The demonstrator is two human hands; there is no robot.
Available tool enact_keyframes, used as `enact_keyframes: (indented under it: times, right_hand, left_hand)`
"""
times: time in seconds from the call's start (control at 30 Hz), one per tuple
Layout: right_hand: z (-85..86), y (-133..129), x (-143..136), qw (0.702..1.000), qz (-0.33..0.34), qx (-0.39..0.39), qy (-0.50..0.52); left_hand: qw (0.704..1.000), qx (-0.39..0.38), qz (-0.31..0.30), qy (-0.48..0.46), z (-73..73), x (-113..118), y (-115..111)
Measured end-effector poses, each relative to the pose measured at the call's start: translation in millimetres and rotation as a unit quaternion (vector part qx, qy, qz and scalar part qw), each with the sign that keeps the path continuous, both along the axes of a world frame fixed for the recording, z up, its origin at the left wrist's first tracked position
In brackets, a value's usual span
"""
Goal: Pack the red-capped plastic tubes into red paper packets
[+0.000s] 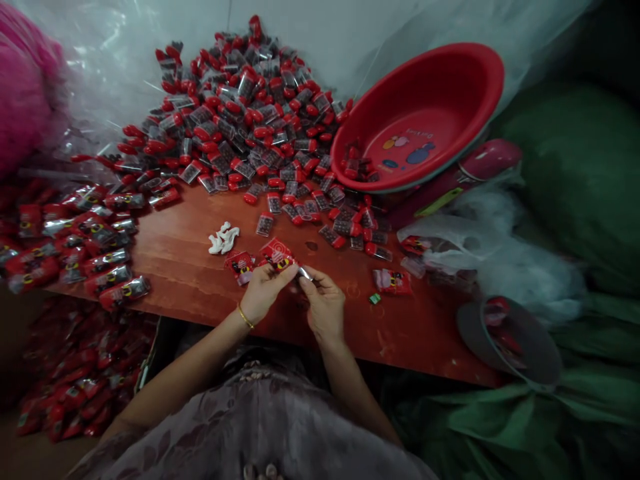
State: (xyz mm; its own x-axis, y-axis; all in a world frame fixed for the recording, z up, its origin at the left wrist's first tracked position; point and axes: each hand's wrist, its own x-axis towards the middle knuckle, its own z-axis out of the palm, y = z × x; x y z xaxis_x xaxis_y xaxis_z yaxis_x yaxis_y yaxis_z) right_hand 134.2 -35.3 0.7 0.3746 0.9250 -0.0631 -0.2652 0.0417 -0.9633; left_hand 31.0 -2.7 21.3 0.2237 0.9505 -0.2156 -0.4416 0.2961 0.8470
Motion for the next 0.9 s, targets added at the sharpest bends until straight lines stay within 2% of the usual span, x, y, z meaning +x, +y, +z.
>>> enact_keyframes:
  times: [0.13,0.23,0.37,0.47,0.57,0.63,0.7,0.77,0.83,0.9]
  right_hand:
    - [-0.7,-6.0,1.0,0.998,0.041,0.002,-0.037]
    - [1.6,-8.4,5.3,0.995,0.056,0.002,-0.078]
    - [4.3,-2.3,5.3,0.994,0.033,0.007,-0.104]
    - [2.5,4.3,1.0,0.986,0.021,0.025,-0.161]
    - [-0.3,14.8,-1.9,0.965,0.065,0.065,-0.247]
    - [0.5,29.8,-2.3,0.935,0.12,0.101,-0.317]
    - [4.2,53.6,-3.7,0.884,0.16,0.137,-0.416]
    - [8.0,84.0,-8.4,0.816,0.177,0.161,-0.527]
    - [8.8,115.3,-15.8,0.754,0.206,0.148,-0.606]
    - [5.1,140.7,-21.2,0.705,0.243,0.113,-0.657]
  left_hand:
    - [0.998,-0.015,0.058,-0.022,5.8,0.2,1.1]
    - [0.999,-0.02,0.032,-0.017,3.7,-0.4,-0.5]
    - [0.999,-0.04,-0.017,-0.022,-1.8,-1.4,-4.4]
    - [0.997,-0.057,-0.024,-0.034,-3.0,-6.4,-5.7]
    - [0.996,-0.084,-0.029,-0.029,-2.9,-23.2,-6.0]
    - [0.995,-0.1,-0.013,-0.015,-2.4,-45.1,-4.9]
    - [0.992,-0.122,0.046,-0.007,-1.0,-77.2,-0.7]
    - [0.979,-0.142,0.147,-0.016,1.8,-117.0,7.2]
    - [0.953,-0.169,0.25,-0.039,6.5,-158.3,16.7]
    - [0.919,-0.147,0.361,-0.057,12.4,-192.3,23.6]
